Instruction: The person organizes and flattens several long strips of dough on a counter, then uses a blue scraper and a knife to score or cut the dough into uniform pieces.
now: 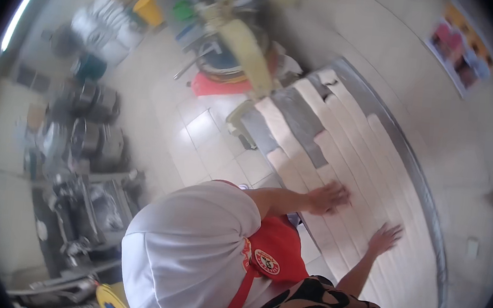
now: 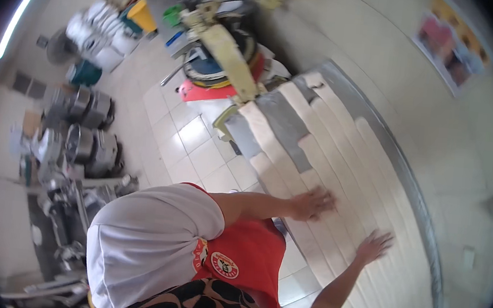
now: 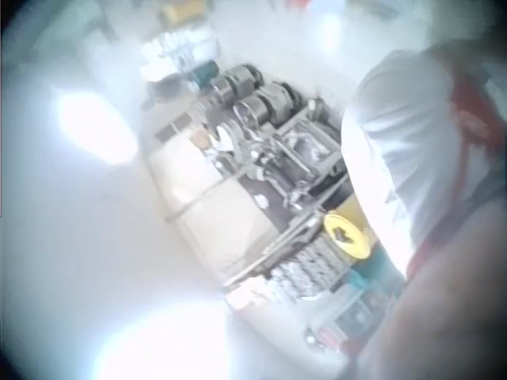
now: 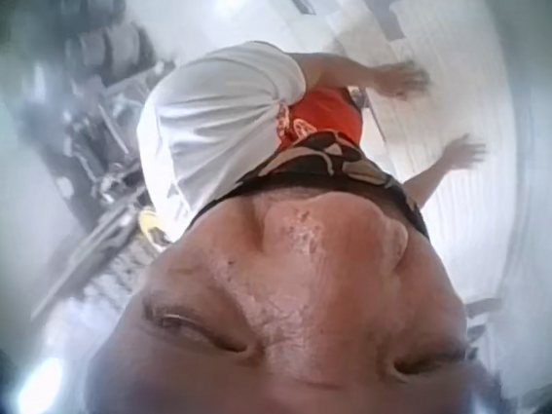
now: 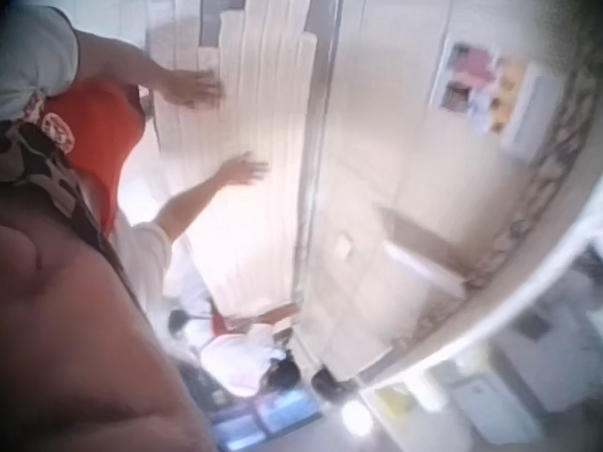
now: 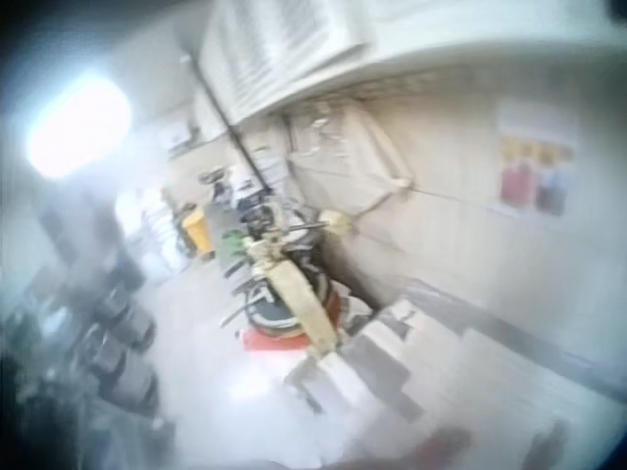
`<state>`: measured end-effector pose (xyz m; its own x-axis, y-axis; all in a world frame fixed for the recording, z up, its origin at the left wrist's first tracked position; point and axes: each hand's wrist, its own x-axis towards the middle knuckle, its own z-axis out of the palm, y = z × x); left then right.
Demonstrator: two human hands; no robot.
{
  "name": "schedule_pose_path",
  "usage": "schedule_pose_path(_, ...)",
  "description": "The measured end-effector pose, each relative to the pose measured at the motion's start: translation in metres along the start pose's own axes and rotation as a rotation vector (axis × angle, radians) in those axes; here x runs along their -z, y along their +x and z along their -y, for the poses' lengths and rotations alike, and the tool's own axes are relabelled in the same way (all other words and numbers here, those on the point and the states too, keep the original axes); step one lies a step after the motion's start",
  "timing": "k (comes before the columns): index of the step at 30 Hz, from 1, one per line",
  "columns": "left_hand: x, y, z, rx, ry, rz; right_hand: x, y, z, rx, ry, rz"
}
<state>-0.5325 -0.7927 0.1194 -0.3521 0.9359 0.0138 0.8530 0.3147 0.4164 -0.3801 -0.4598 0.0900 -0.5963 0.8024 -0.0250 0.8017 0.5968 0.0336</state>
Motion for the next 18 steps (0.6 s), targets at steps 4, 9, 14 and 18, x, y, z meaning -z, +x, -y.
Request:
schedule_pose_path(4,0.019,-0.084,0.023,-0.122,0.058,0.238,0.012,-0.127,0.058,0.011,-0.036,0.023)
schedule_pose_path(9,0.044,-0.260,0.108,0.282,-0.559,-0.088,0.000,-0.244,0.124,0.037,-0.110,0.099)
schedule_pose_path(14,0.003,-0.532,0.244,1.022,-0.978,-0.662,0.045,-0.252,0.188,0.173,0.142,0.087)
schedule_pose_path(18,-0.014,-0.941,0.209,1.995,0.188,-0.225,0.049,-0.283,0.375,0.598,0.522,0.074)
